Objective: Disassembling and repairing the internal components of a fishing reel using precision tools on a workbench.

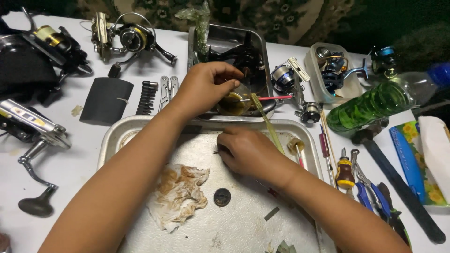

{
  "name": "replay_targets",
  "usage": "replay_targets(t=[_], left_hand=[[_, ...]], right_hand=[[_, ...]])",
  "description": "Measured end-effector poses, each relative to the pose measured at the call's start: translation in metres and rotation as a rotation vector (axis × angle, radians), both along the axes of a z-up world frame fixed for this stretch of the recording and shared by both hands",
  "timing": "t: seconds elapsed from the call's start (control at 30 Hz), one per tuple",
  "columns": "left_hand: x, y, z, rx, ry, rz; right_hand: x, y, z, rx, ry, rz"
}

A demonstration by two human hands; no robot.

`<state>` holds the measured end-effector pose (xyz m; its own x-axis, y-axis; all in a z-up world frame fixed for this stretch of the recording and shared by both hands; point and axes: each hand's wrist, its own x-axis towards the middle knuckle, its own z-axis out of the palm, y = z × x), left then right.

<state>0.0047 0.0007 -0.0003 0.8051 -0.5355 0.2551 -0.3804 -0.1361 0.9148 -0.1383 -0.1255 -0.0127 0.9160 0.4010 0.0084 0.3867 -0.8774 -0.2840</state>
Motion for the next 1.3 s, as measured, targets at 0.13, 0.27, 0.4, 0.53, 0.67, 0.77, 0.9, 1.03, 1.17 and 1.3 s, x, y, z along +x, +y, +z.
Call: replay_targets(t=[0.13,0.27,0.4,0.53,0.67,0.77,0.9,1.03,1.17,1.3], left_hand=[[0.002,0.001,-0.004,-0.042,0.047,0.02],[0.005,-0.001,-0.007,-0.047,0.075,0.032],[0.001,0.0,-0.005,-0.046,0.124,0.026],[0.001,-0.002,-0.004,-0.052,0.138,0.005],[0.001,0.0,0.0,-0.027,0.159,0.013],[0.0,0.001,0.001,-0.029,0.185,0.027],[0.0,0.0,-0.002,-0.084,0.239,0.024],[0.003,-0.002,-0.003,-0.165,0.338,0.002],[0.002,0.001,-0.003,-0.1,0.299,-0.014],[0.003,-0.001,-0.006,-0.11,0.307,0.006]], right_hand=[[0.01,-0.019,0.017,0.216,0.04,-0.043],[0.021,-0.032,0.053,0.563,-0.124,-0.295],[0.027,-0.044,0.051,0.822,-0.113,-0.452],[0.028,-0.045,0.037,0.865,-0.121,-0.494],[0.032,-0.05,0.031,0.805,-0.154,-0.578],[0.038,-0.055,0.035,0.808,-0.174,-0.586],[0.036,-0.049,0.052,0.852,-0.193,-0.52],[0.026,-0.039,0.053,0.852,-0.206,-0.479],[0.007,-0.022,0.06,0.557,0.017,-0.302],[-0.006,-0.018,0.053,0.331,0.2,-0.159]])
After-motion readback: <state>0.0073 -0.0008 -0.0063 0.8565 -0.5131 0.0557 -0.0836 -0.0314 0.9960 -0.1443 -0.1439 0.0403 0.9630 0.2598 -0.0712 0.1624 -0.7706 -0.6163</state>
